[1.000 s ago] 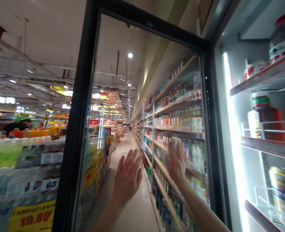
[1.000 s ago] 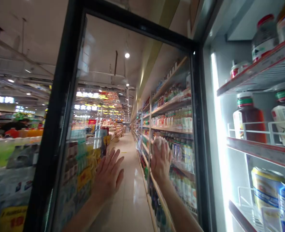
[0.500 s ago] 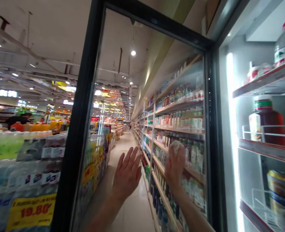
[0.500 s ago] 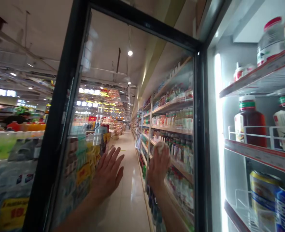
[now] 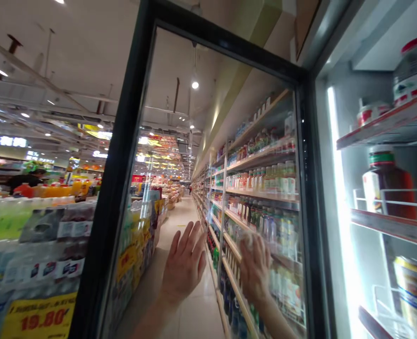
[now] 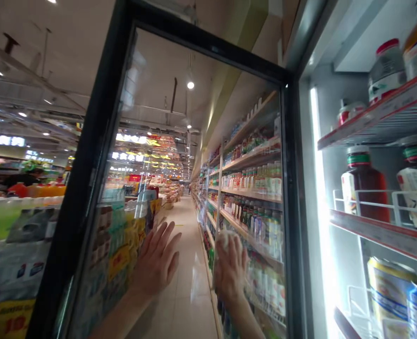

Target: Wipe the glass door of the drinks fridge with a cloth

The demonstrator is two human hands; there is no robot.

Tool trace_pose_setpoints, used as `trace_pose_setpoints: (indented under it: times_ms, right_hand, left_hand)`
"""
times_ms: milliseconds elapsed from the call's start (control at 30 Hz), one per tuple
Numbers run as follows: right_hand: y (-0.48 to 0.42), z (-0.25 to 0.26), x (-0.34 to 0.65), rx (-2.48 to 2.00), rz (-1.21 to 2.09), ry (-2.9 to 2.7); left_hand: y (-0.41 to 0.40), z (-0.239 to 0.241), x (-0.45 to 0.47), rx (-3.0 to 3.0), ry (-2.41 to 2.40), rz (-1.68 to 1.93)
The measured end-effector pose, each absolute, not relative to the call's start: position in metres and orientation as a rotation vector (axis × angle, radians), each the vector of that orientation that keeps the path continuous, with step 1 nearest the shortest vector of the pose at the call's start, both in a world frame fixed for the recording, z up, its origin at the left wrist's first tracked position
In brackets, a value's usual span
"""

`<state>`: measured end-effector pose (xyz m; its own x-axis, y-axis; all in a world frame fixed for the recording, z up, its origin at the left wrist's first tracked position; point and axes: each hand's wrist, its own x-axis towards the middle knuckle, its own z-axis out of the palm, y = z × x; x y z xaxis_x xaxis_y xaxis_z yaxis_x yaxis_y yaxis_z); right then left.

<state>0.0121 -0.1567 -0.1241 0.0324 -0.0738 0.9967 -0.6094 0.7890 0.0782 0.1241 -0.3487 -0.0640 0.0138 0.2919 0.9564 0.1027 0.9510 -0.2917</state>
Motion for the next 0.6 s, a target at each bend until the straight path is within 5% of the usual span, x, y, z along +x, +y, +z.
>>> trace_pose_setpoints:
  times_ms: [133, 300, 467, 600]
  right_hand:
    - [-0.146, -0.12, 0.003, 0.208, 0.744, -1.44]
    - [-0.154, -0.124, 0.015, 0.71, 0.375, -1.523]
    - [-0.15, -0.107, 0.01, 0.252, 0.715, -1.409]
    - [-0.159, -0.104, 0.013, 0.678, 0.422, -1.486]
  left_hand:
    - [-0.347, -0.064, 0.124, -0.289, -1.569, 0.177]
    - [-0.346, -0.065, 0.125, -0.271, -1.586, 0.209]
    - [-0.347, -0.063, 0.126, -0.306, -1.575, 0.183]
    - [-0.349, -0.064, 0.127, -0.3, -1.571, 0.205]
